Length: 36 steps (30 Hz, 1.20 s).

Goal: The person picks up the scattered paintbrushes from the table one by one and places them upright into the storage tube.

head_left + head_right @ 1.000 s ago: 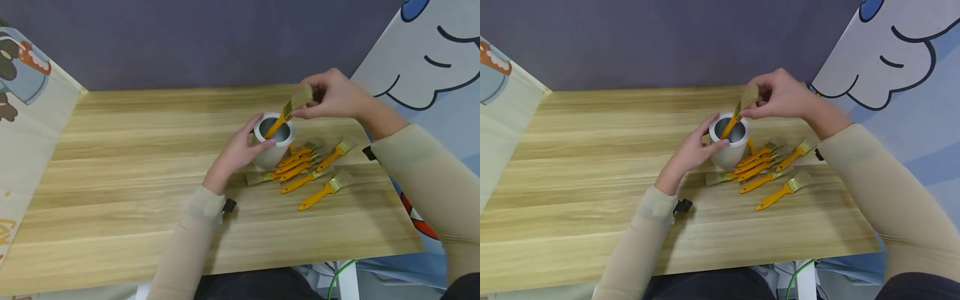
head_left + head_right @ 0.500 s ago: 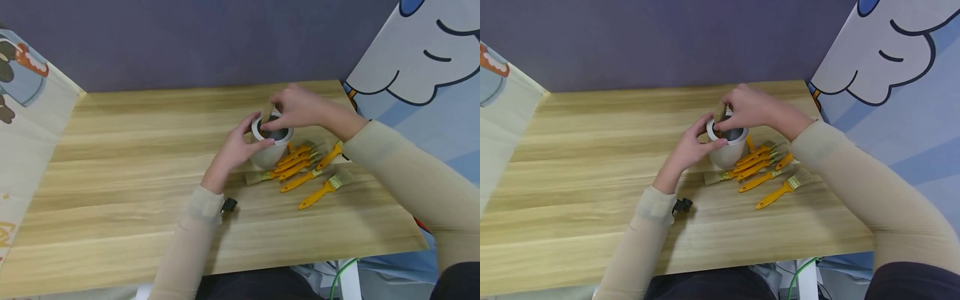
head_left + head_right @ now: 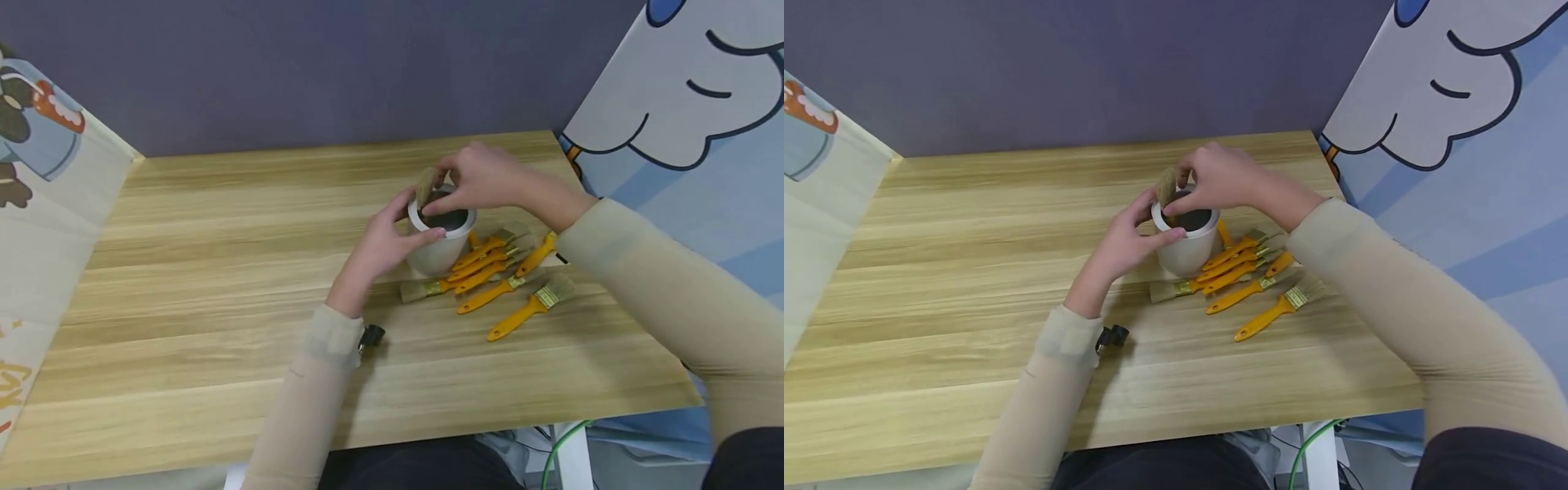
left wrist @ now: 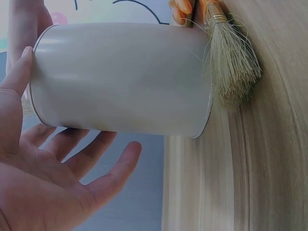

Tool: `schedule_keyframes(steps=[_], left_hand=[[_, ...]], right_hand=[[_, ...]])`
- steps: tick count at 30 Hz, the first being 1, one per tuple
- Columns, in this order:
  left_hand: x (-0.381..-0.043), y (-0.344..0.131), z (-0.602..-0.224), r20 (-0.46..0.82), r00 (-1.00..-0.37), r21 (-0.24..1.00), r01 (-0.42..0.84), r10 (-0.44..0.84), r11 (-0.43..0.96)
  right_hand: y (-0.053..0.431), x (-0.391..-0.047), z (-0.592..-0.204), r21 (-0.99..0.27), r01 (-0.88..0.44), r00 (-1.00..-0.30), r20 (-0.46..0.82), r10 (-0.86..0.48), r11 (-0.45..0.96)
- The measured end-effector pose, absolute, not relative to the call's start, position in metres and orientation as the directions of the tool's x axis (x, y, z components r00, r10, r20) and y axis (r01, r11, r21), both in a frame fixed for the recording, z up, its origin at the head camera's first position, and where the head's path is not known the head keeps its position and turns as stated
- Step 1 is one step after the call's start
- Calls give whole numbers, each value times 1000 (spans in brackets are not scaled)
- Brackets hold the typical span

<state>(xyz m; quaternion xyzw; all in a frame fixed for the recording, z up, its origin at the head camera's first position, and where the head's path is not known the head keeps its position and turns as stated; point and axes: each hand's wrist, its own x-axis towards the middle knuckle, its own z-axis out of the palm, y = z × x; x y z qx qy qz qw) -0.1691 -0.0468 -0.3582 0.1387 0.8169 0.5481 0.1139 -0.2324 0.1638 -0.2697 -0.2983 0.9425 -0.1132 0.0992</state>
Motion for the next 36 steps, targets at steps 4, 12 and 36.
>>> schedule_keyframes(steps=[4, 12, 36], left_hand=[[-168, -49, -358, -64, -938, 921, 75, 341, 381], [-170, -51, -354, -69, -946, 917, 65, 317, 395], [-181, -66, -364, -58, -948, 928, 65, 314, 367]], right_hand=[[178, -232, -259, -316, -522, -795, -156, -586, 793], [238, -235, -242, -346, -453, -807, -231, -543, 822], [376, -223, -366, -352, -229, -789, -479, -384, 908]])
